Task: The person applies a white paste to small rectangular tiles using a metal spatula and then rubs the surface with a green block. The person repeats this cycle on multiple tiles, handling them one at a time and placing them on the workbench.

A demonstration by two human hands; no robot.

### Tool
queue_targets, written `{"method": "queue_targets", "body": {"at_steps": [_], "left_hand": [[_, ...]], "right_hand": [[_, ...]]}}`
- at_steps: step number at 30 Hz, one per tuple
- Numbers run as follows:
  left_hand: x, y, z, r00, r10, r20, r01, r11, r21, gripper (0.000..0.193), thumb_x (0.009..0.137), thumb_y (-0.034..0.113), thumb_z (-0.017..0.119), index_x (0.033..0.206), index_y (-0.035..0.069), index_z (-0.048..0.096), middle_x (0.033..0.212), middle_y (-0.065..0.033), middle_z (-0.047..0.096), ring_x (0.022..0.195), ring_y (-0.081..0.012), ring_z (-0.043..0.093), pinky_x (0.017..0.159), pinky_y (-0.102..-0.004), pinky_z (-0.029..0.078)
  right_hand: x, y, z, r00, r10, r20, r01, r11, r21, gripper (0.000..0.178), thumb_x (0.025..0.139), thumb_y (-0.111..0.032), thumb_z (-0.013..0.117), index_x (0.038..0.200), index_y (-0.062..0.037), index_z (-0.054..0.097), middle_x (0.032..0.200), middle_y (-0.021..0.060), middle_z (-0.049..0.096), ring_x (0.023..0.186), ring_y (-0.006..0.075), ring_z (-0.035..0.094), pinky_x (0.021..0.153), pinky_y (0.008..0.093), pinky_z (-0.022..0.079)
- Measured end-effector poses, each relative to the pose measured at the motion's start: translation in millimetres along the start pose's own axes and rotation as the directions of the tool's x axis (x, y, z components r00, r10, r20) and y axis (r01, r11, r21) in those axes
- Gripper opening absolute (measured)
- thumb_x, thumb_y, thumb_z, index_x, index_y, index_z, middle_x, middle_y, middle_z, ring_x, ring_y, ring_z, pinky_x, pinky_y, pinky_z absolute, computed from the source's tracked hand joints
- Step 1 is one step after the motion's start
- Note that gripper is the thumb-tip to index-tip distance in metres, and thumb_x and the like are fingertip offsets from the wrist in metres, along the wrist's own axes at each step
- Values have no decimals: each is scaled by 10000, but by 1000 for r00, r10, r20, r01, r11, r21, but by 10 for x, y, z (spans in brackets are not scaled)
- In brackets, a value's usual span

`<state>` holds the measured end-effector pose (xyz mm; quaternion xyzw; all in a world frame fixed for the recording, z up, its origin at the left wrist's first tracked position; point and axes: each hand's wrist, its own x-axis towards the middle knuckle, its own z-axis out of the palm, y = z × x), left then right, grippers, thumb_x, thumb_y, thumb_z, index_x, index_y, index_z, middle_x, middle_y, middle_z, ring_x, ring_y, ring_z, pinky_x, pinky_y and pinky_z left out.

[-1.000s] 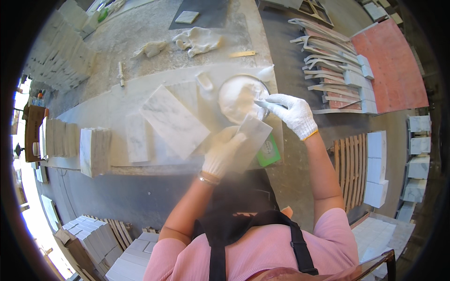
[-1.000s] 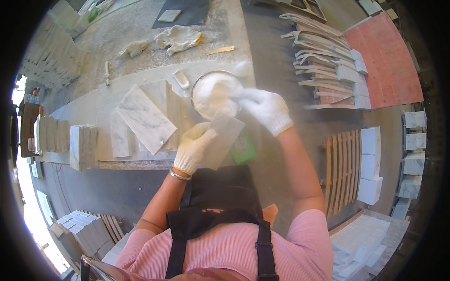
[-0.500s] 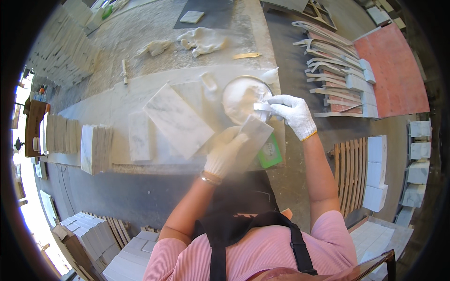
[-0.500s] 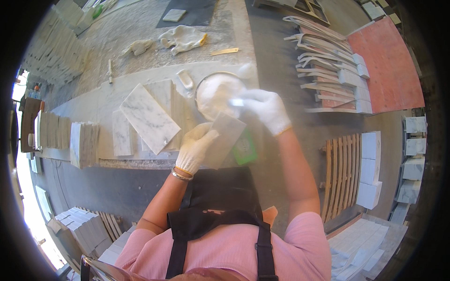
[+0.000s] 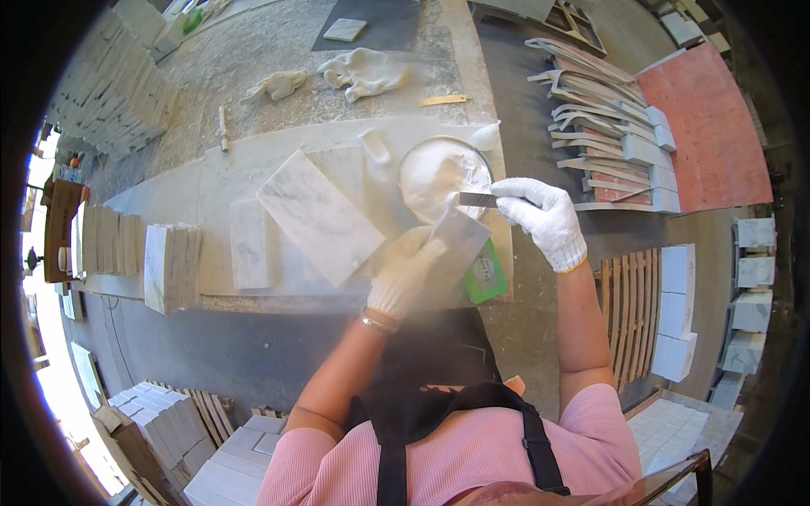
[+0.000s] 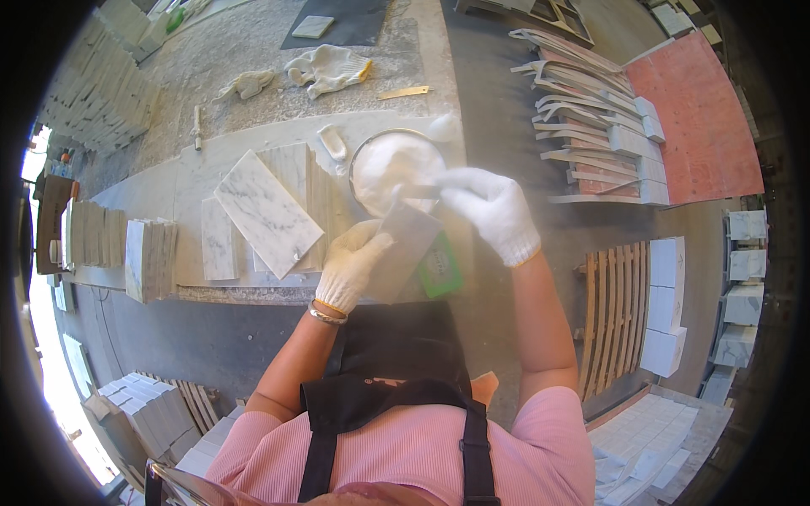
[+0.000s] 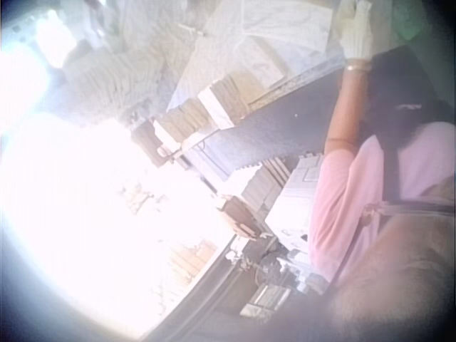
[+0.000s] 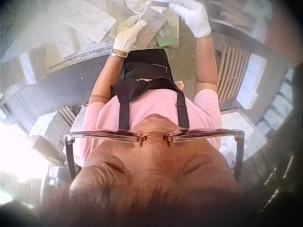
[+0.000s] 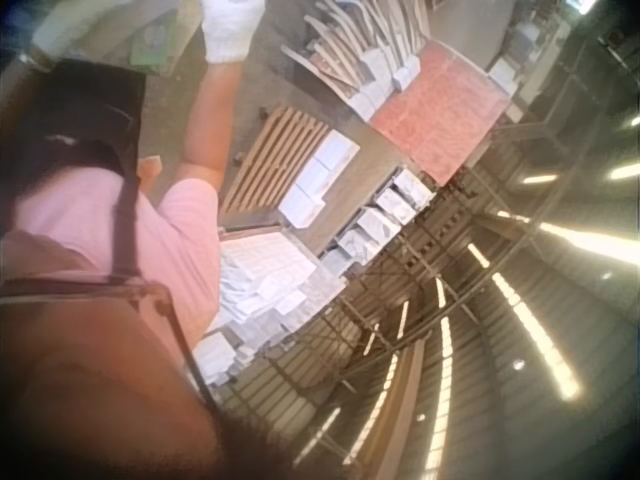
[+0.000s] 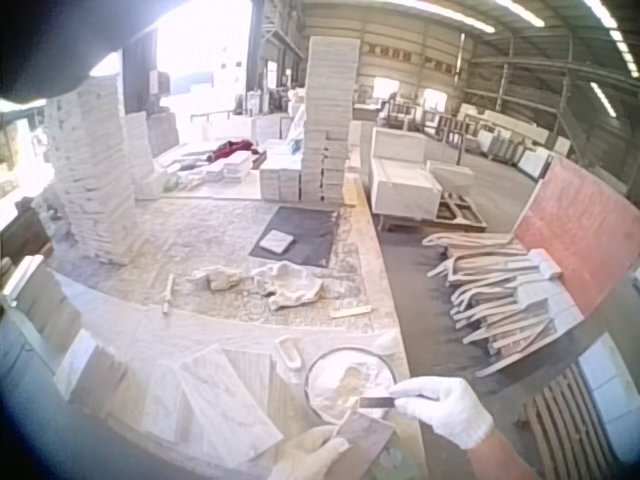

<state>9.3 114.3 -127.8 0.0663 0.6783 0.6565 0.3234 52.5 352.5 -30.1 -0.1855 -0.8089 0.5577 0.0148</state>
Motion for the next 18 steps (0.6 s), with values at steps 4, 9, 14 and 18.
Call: {"method": "queue_targets", "body": {"at_steps": [4, 9, 14, 18], "left_hand": [[9, -9, 4, 1000, -23, -2, 23, 1000, 10, 474, 972, 348, 654, 1275, -12, 706, 1116, -154, 763, 1025, -222, 704, 929, -354, 535], [-17, 83, -4, 999, -29, 15, 29, 999, -24, 464, 984, 338, 664, 1281, -17, 708, 1123, -115, 761, 1012, -190, 695, 922, -343, 537], [-73, 130, 27, 992, -111, 53, 120, 968, -222, 435, 1040, 338, 643, 1285, -15, 709, 1128, -90, 749, 1007, -176, 685, 908, -330, 545], [-27, 74, 42, 932, -175, 318, 348, 678, -647, 416, 1070, 344, 628, 1316, 16, 697, 1094, -75, 741, 957, -170, 689, 851, -317, 564]], "right_hand": [[-22, -3, -10, 991, -129, -24, 127, 989, -75, 243, 954, -35, 745, 1191, -4, 788, 1072, 48, 783, 916, 98, 697, 804, 249, 562], [-32, 2, -22, 971, -228, -76, 209, 956, -204, 229, 941, -29, 764, 1167, -9, 798, 1123, 83, 796, 1020, 146, 728, 912, 286, 575], [-30, 119, -15, 952, -274, -140, 219, 923, -318, 236, 931, -55, 784, 1165, -39, 803, 1132, 93, 801, 1020, 166, 748, 913, 303, 578], [19, 297, -8, 903, -402, -149, 286, 823, -490, 269, 912, -73, 796, 1181, -82, 802, 1117, 106, 798, 987, 216, 763, 876, 320, 589]]}}
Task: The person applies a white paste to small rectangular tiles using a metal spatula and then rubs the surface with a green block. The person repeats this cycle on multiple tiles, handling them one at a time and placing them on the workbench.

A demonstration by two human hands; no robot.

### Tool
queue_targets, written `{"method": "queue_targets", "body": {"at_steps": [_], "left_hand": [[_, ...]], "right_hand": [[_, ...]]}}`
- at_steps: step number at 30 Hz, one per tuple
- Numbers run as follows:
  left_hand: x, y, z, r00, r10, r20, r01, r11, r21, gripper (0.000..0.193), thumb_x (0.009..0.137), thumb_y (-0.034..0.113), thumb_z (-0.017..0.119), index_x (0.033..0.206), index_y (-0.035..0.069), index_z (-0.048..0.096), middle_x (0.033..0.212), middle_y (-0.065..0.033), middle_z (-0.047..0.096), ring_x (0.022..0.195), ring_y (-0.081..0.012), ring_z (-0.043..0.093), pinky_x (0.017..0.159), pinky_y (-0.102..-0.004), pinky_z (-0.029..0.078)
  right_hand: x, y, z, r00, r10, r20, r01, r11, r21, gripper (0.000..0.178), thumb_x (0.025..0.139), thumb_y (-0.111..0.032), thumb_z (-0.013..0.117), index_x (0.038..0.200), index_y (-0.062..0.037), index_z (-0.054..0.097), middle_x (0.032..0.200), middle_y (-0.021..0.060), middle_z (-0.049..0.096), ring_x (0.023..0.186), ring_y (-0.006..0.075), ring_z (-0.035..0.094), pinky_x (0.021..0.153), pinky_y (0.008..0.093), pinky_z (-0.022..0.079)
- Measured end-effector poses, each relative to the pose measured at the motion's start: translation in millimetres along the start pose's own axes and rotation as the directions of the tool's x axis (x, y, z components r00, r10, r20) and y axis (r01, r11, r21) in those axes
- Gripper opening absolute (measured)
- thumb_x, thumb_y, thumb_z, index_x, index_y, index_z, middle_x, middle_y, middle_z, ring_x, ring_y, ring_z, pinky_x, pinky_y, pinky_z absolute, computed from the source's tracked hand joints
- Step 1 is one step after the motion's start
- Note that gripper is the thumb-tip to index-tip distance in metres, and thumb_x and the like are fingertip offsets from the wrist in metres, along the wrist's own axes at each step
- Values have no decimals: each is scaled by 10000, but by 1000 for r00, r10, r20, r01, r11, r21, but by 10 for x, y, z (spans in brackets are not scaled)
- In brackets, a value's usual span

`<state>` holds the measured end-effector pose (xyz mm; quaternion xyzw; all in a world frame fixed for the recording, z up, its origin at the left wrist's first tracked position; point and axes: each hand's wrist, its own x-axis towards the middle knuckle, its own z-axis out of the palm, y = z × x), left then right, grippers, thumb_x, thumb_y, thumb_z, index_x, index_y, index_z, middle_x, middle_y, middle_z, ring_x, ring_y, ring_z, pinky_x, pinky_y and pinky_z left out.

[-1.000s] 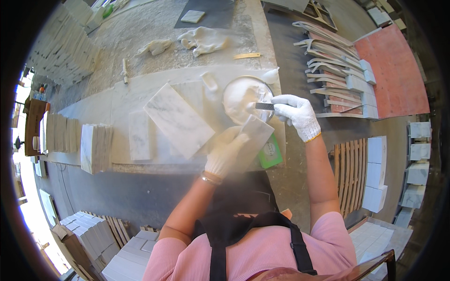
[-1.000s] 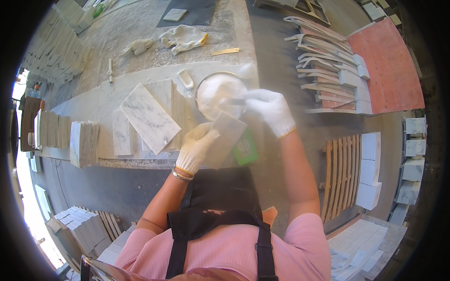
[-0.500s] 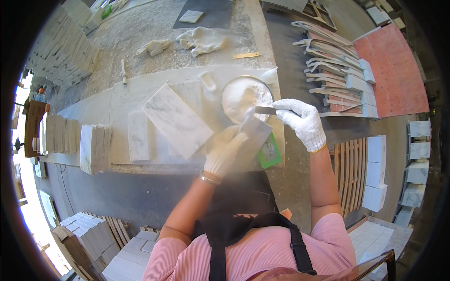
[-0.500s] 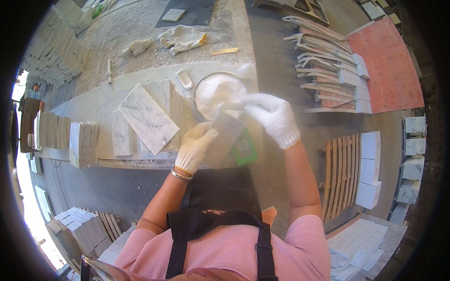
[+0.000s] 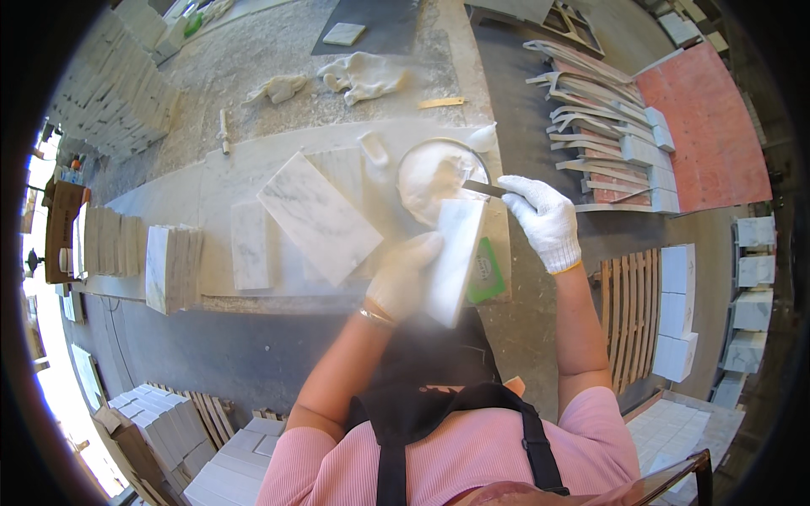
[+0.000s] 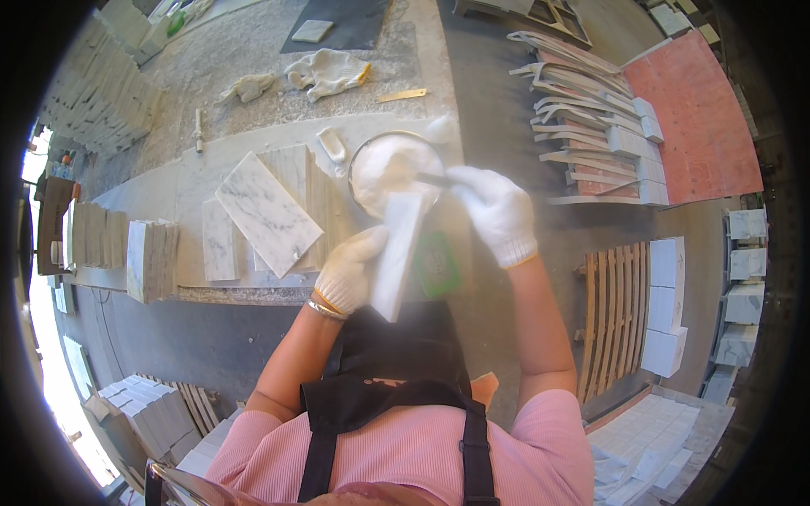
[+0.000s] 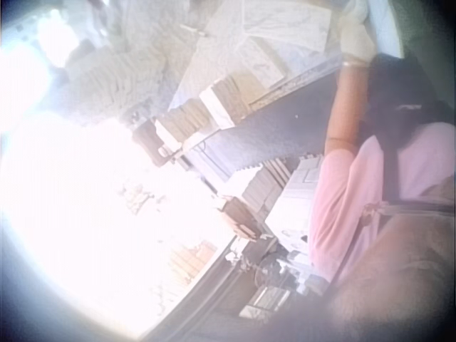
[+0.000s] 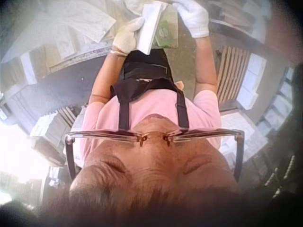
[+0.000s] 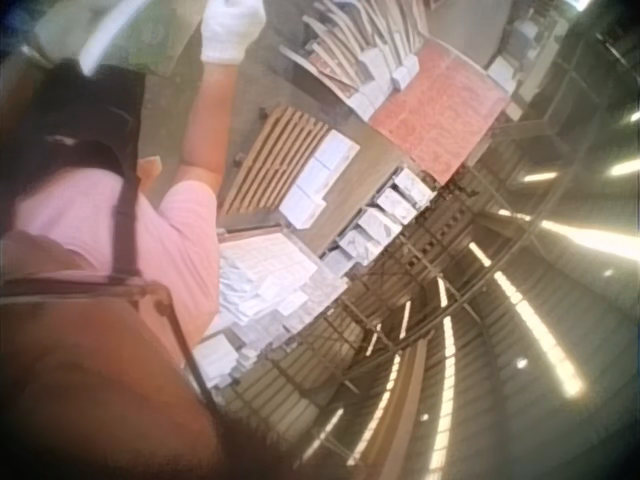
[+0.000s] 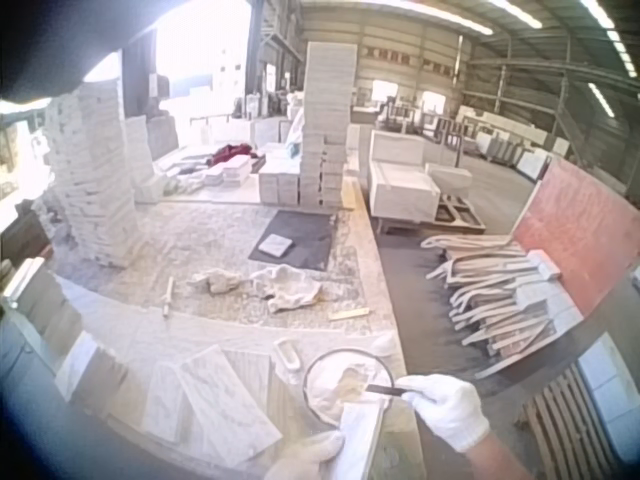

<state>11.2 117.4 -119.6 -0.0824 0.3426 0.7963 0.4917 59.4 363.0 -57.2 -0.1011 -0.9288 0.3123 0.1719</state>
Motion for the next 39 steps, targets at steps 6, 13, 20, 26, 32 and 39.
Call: {"method": "queue_targets", "body": {"at_steps": [6, 13, 20, 26, 32, 39], "left_hand": [[-51, 53, 28, 997, 8, 76, -4, 999, -52, 457, 1081, 356, 627, 1371, 4, 652, 1194, -84, 710, 1035, -194, 680, 930, -355, 556], [-270, 70, 189, 961, 260, -94, -194, 876, 442, 471, 1032, 242, 705, 1407, -34, 640, 1232, -64, 733, 1104, -132, 665, 962, -295, 531], [-426, -1, 148, 933, 358, -39, -238, 695, 679, 487, 1022, 271, 680, 1396, -38, 638, 1250, -98, 731, 1106, -146, 665, 980, -315, 532], [-649, 0, 66, 930, 357, -80, -165, 606, 778, 414, 1006, 257, 714, 1297, -36, 704, 1114, -63, 746, 987, -112, 655, 881, -283, 539], [-1014, 51, -22, 932, 338, -135, -126, 648, 751, 324, 996, 185, 707, 1237, -32, 725, 1074, -38, 738, 955, -95, 637, 865, -276, 530], [-1016, 51, 54, 956, 283, -80, -68, 479, 875, 356, 988, 244, 699, 1222, -23, 731, 1053, -75, 760, 939, -135, 664, 876, -304, 538]], "right_hand": [[-39, 142, 133, 992, -122, -20, 116, 977, -177, 302, 891, -118, 800, 1193, -133, 796, 1078, 118, 784, 938, 313, 746, 821, 372, 596], [-183, 99, 102, 986, -41, -163, 38, 999, -22, 299, 909, -105, 803, 1207, -91, 788, 1073, 99, 800, 930, 241, 763, 828, 334, 595], [-931, 200, -4, 830, 557, 44, -486, 681, 547, 220, 1050, -209, 682, 1197, -48, 708, 1039, 62, 759, 877, 121, 719, 683, 263, 556], [-1371, 214, 263, 788, 591, 174, -539, 524, 659, 176, 1092, -214, 621, 1159, -57, 664, 1155, 58, 726, 1010, 165, 737, 734, 317, 613], [-1340, -335, 760, 752, 527, 395, -530, 129, 838, 241, 1078, -204, 638, 1220, -15, 683, 1036, 45, 709, 893, 132, 670, 774, 294, 567], [-1440, -247, 605, 748, 542, 383, -485, 54, 873, 187, 1087, -260, 646, 1178, -97, 643, 1097, 61, 745, 972, 176, 738, 807, 329, 563]]}}
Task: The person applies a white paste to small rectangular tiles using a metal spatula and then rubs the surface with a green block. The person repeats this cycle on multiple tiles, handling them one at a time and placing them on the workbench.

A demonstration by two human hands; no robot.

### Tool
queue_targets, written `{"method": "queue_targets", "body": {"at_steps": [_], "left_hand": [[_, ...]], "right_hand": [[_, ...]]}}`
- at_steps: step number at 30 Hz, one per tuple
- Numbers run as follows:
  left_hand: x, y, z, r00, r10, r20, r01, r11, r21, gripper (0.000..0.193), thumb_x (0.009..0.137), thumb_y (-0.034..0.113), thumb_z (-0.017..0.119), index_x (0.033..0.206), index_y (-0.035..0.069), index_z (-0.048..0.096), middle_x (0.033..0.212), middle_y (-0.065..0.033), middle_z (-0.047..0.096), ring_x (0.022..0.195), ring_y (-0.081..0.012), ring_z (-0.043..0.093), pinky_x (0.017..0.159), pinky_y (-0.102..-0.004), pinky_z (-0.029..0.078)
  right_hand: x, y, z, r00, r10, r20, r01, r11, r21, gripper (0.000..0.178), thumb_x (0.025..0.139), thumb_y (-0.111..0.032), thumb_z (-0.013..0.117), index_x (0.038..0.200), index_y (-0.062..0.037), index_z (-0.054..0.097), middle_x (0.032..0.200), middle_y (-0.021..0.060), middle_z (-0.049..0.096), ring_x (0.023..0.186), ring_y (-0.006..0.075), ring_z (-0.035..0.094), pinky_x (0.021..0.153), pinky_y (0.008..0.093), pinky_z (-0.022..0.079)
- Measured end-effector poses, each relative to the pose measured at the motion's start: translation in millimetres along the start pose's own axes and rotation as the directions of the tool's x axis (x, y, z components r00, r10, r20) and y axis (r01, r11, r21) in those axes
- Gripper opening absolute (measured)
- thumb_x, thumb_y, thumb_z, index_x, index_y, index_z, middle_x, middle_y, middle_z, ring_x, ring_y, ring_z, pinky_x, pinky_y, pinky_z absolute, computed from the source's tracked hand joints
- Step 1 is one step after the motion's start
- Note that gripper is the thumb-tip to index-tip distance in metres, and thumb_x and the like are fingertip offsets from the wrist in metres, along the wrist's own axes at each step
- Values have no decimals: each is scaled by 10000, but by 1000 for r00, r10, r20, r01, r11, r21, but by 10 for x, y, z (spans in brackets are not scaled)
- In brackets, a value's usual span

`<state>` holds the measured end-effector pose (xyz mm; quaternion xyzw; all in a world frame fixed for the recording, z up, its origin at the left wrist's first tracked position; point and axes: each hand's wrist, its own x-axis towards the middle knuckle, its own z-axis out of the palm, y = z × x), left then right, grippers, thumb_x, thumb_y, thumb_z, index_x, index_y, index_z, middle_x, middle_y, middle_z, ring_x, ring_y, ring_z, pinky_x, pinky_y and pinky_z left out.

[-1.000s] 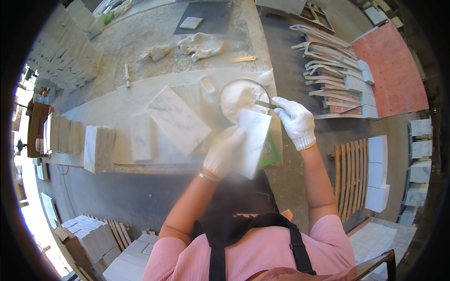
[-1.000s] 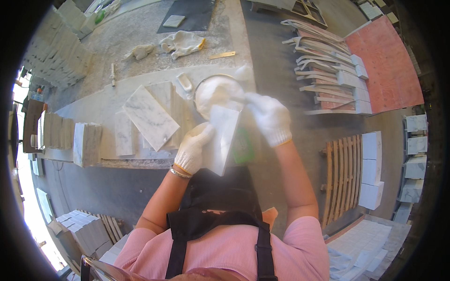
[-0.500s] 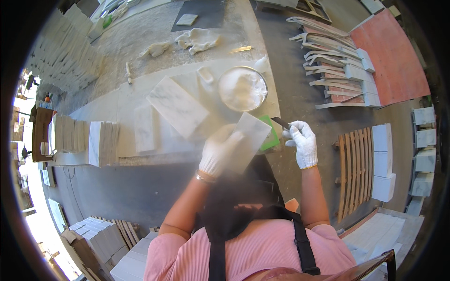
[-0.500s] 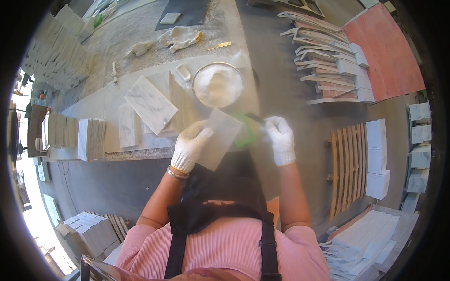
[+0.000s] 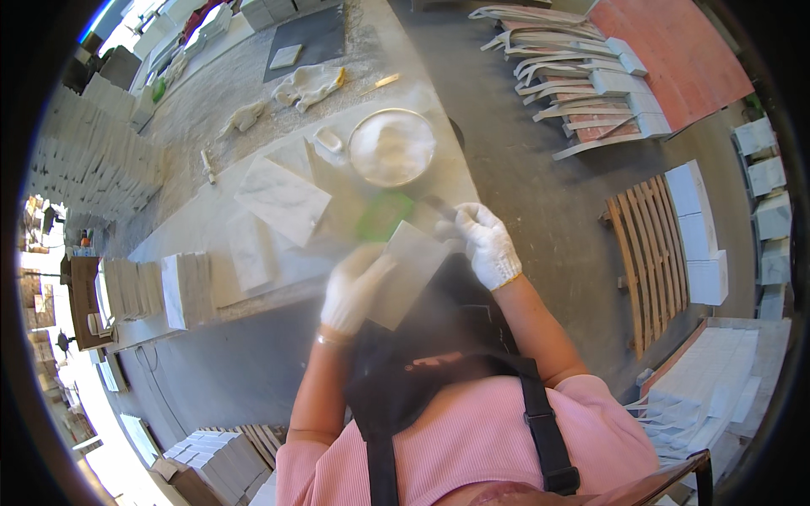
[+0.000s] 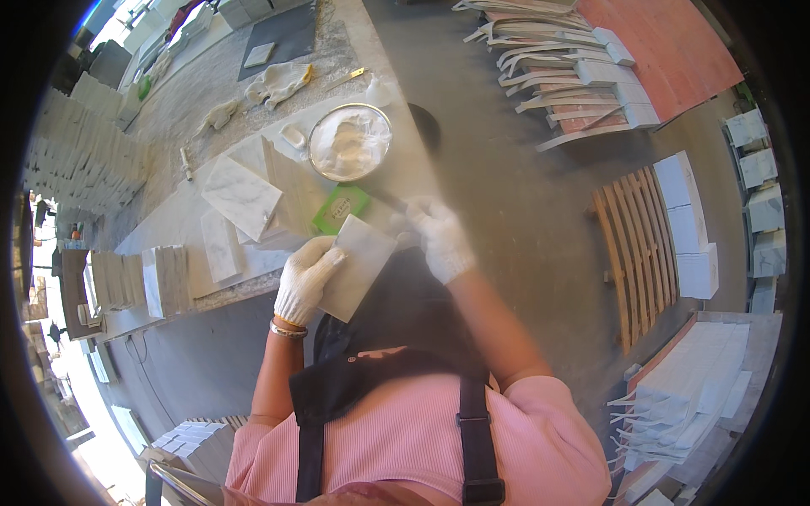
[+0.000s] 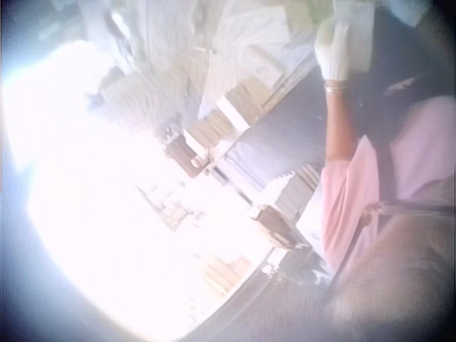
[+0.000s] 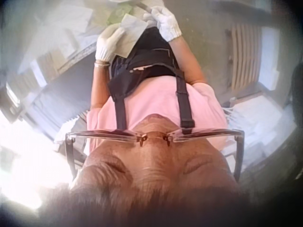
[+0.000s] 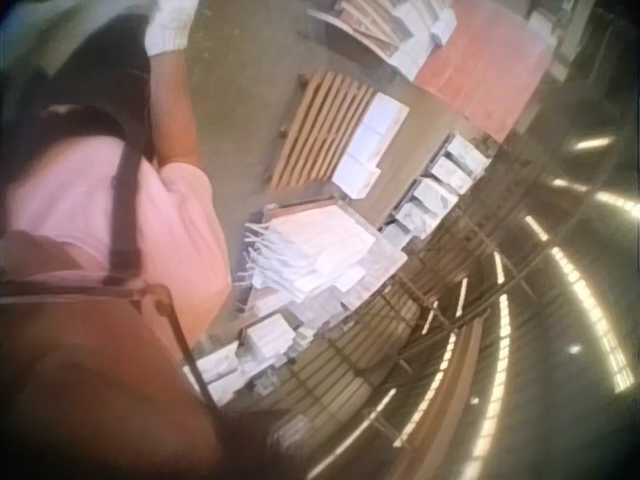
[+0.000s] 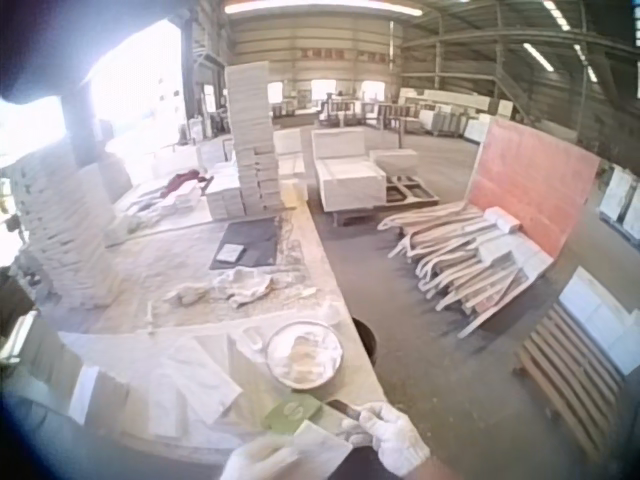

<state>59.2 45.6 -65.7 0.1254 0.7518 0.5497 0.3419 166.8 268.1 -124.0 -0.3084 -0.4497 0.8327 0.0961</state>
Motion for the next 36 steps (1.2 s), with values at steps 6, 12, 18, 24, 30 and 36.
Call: {"method": "queue_targets", "body": {"at_steps": [6, 12, 18, 24, 30, 36], "left_hand": [[669, 254, 486, 889, 240, 391, -406, 807, 429, 344, 985, 332, 661, 1187, 71, 757, 1009, -165, 765, 898, -296, 732, 821, -392, 560], [1534, 582, 1138, 624, 118, 772, -768, 276, 579, 364, 984, 410, 639, 1149, 122, 788, 1049, -154, 782, 930, -384, 731, 818, -465, 565], [1833, 677, 1344, 584, 14, 812, -800, 183, 572, 252, 975, 326, 625, 1084, 193, 809, 1088, -118, 788, 1029, -337, 750, 887, -455, 579], [1587, 649, 1298, 671, 152, 726, -741, 182, 647, 221, 913, 267, 677, 1079, 174, 790, 1097, -140, 753, 1038, -393, 711, 934, -483, 574], [1235, 209, 1293, 499, 779, 380, -757, 178, 629, 143, 824, 197, 717, 952, 156, 768, 1079, -75, 685, 1053, -347, 649, 927, -474, 519], [958, -296, 1249, 695, 688, 209, -537, 305, 786, 537, 885, 250, 746, 1386, 86, 643, 1504, -194, 554, 1424, -459, 469, 1162, -626, 346]], "right_hand": [[-223, -383, -950, 929, -186, -321, 184, 982, -36, 246, 1068, -282, 672, 1218, -87, 665, 1050, 31, 729, 866, 141, 696, 723, 291, 548], [-485, -340, -1358, 892, -214, -399, 203, 977, -71, 213, 1070, -192, 665, 1249, -78, 646, 994, 53, 689, 802, 135, 642, 653, 254, 512], [-559, -210, -1379, 883, -247, -400, 194, 966, -169, 332, 1044, -166, 702, 1353, -48, 669, 1056, 59, 723, 857, 138, 681, 707, 271, 549], [-451, -192, -1336, 899, -224, -377, 141, 962, -234, 377, 1006, -162, 751, 1355, -34, 691, 1084, 72, 765, 892, 139, 711, 744, 289, 570], [-340, -266, -1351, 913, -294, -283, 167, 901, -400, 345, 987, -111, 744, 1321, -26, 723, 1068, 76, 781, 892, 127, 717, 757, 287, 575], [-264, -367, -1404, 948, -308, -88, 207, 798, -566, 307, 972, -87, 744, 1274, -29, 755, 1053, 49, 779, 893, 100, 698, 758, 270, 559]]}}
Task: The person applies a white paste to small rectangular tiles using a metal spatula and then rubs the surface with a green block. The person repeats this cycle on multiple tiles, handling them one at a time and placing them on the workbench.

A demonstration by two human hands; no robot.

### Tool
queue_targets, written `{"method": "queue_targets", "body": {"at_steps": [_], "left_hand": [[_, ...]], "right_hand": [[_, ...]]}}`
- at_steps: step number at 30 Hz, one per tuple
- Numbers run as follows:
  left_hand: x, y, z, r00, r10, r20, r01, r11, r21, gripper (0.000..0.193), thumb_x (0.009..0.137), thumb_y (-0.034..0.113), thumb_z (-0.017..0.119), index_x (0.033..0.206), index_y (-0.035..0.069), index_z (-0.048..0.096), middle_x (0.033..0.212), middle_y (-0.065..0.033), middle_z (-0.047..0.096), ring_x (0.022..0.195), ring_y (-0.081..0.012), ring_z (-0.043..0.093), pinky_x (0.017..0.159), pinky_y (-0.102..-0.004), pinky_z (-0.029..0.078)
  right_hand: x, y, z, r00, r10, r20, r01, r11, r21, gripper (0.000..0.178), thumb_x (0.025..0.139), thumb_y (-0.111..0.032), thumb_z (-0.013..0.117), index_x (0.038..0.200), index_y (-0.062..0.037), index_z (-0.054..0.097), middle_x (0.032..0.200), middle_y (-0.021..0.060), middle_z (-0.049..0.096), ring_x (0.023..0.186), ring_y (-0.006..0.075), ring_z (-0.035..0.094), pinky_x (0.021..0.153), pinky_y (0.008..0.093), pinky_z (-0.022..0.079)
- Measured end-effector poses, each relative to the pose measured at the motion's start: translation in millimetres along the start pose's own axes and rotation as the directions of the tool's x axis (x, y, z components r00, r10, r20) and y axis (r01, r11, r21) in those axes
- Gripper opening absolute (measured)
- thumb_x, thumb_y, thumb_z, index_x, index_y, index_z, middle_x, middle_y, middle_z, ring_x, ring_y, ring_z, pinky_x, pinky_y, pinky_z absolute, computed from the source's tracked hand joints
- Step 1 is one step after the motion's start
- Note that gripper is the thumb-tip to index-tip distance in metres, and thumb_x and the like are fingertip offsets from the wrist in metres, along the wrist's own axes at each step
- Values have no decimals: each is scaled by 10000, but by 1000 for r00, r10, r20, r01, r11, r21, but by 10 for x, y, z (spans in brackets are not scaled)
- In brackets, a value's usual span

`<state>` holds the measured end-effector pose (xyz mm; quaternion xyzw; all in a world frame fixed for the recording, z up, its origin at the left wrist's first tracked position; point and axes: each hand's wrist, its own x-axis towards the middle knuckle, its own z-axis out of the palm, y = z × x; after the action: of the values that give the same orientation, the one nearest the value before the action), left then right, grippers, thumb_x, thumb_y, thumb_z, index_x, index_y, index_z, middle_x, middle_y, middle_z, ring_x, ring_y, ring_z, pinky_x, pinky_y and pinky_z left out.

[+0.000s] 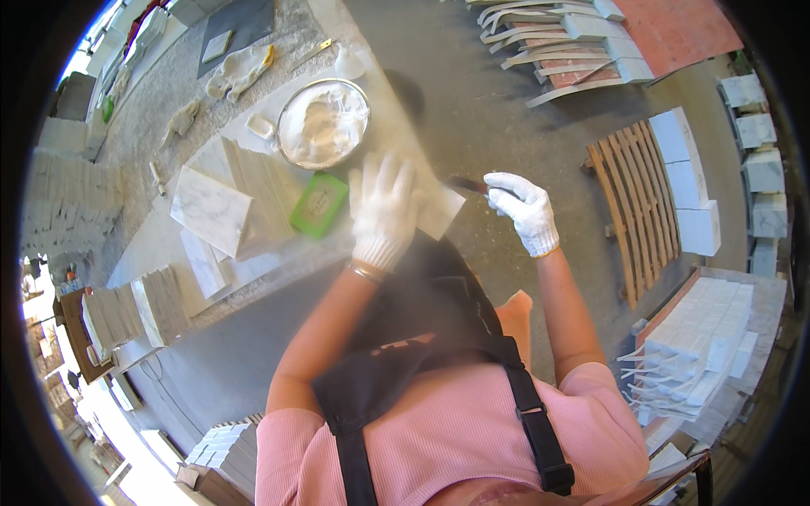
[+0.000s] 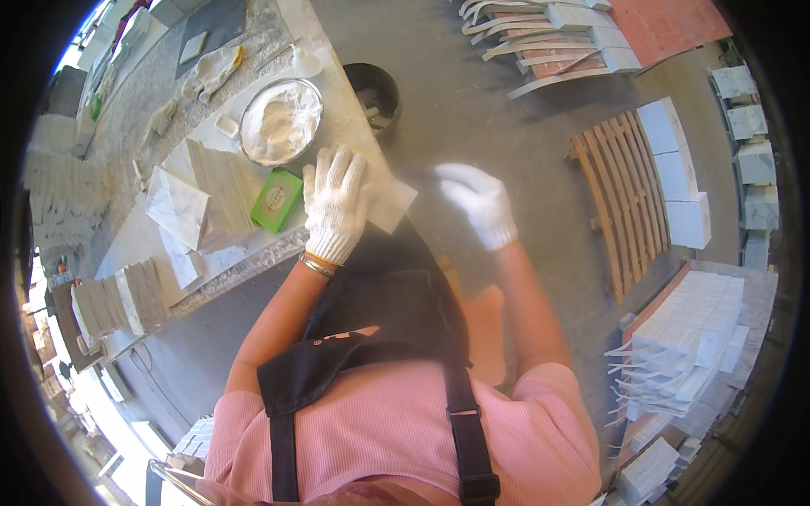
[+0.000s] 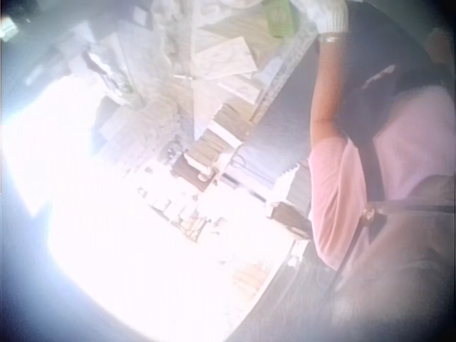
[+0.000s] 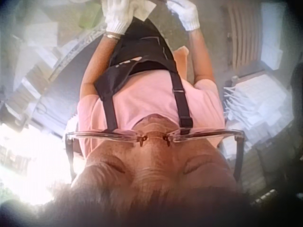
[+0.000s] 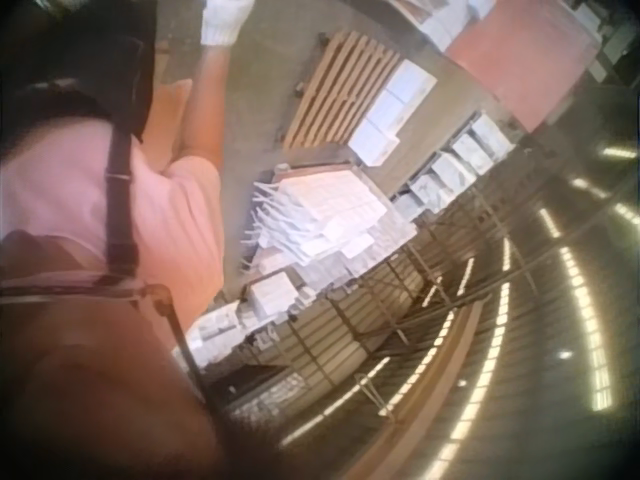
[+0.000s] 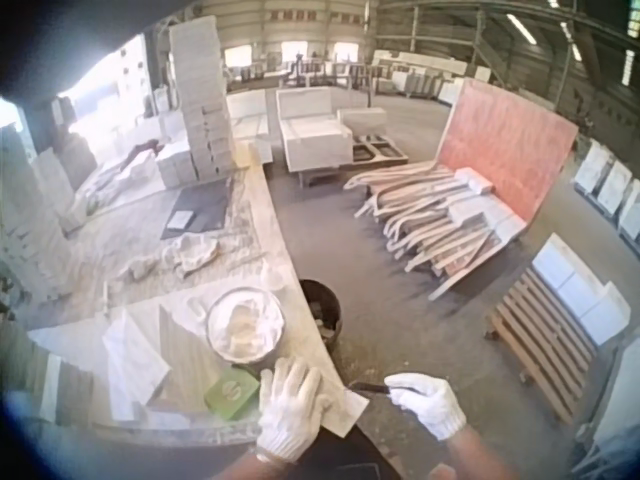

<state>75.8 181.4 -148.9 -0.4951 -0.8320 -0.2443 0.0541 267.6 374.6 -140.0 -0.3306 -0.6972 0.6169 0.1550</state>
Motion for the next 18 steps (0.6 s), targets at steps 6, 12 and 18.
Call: {"method": "queue_targets", "body": {"at_steps": [6, 12, 18], "left_hand": [[232, -170, 94, 994, 99, 52, -95, 994, -58, 517, 929, 284, 712, 1401, 89, 633, 1520, -167, 555, 1457, -430, 454, 1195, -591, 347], [314, -190, 53, 988, 153, 16, -151, 986, -74, 492, 933, 288, 711, 1387, 120, 626, 1513, -122, 555, 1432, -398, 473, 1164, -554, 396], [311, -203, 28, 990, 125, 68, -116, 985, -126, 479, 1000, 306, 654, 1438, 113, 636, 1551, -154, 561, 1466, -419, 472, 1188, -564, 357]], "right_hand": [[152, -58, 55, 991, -57, 125, 73, 990, -125, 267, 967, -59, 739, 1229, -20, 775, 1087, 47, 783, 951, 97, 702, 822, 261, 563], [230, -90, 166, 966, -118, 229, 159, 972, -172, 239, 963, -35, 733, 1195, -28, 791, 1179, 83, 786, 1046, 148, 723, 923, 296, 577], [270, -108, 182, 954, -176, 245, 232, 947, -224, 249, 956, -22, 729, 1196, -40, 793, 1148, 92, 786, 1020, 166, 733, 902, 306, 585]]}}
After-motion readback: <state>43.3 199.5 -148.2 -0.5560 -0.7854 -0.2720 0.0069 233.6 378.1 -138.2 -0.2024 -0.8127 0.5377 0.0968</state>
